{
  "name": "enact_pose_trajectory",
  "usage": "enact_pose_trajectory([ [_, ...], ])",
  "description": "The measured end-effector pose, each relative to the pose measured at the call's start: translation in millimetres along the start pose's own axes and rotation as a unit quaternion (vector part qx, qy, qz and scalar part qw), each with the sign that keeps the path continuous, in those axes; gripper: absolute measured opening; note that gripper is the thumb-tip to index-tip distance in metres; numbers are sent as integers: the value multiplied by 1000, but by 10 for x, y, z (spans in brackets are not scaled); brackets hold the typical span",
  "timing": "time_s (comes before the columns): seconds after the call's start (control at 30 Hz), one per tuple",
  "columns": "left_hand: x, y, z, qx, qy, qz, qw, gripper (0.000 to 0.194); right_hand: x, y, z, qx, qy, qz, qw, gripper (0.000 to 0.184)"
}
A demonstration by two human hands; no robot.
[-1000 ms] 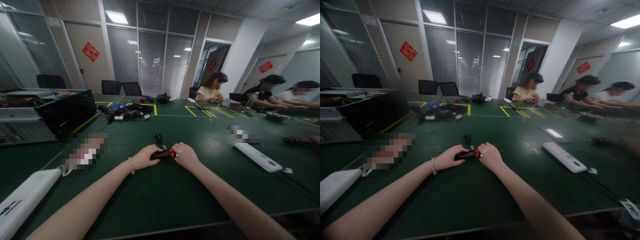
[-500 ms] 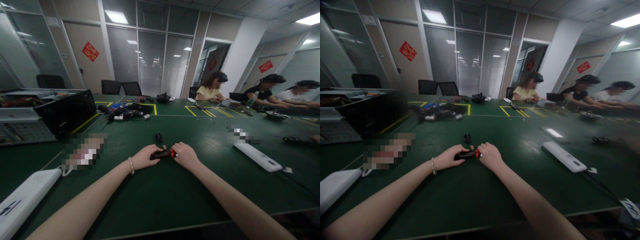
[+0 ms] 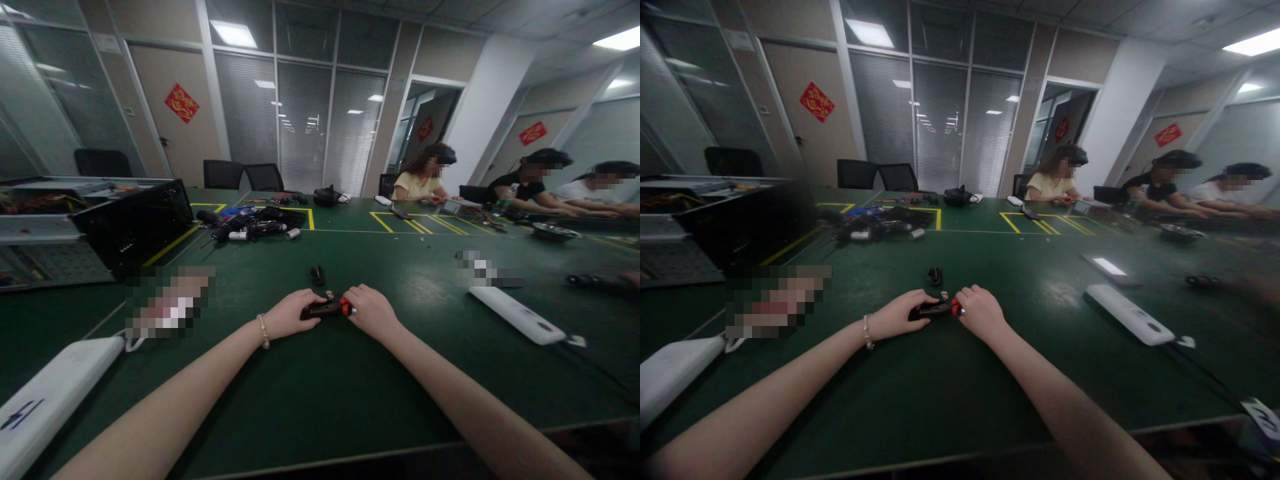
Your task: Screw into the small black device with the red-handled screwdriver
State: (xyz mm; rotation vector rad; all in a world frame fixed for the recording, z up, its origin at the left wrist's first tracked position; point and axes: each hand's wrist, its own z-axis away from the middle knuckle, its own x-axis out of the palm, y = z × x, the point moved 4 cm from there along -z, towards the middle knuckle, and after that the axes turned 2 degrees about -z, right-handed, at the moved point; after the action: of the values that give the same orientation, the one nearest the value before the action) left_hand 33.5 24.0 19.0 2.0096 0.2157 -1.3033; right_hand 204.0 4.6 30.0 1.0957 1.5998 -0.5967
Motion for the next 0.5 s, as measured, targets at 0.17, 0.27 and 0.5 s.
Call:
enact_pose_trajectory([
  [0.17,2,4,1,1,4,-3,1000,39,9,-2,1,-3,0,0,1000,20],
  [0.27,6,1,4,2,4,0,1000,39,-2,-2,2,-2,2,-5,1000,19],
  [0.5,-9,9,5,-6,0,4,1000,38,-6,-10,5,-3,5,-5,1000,18],
])
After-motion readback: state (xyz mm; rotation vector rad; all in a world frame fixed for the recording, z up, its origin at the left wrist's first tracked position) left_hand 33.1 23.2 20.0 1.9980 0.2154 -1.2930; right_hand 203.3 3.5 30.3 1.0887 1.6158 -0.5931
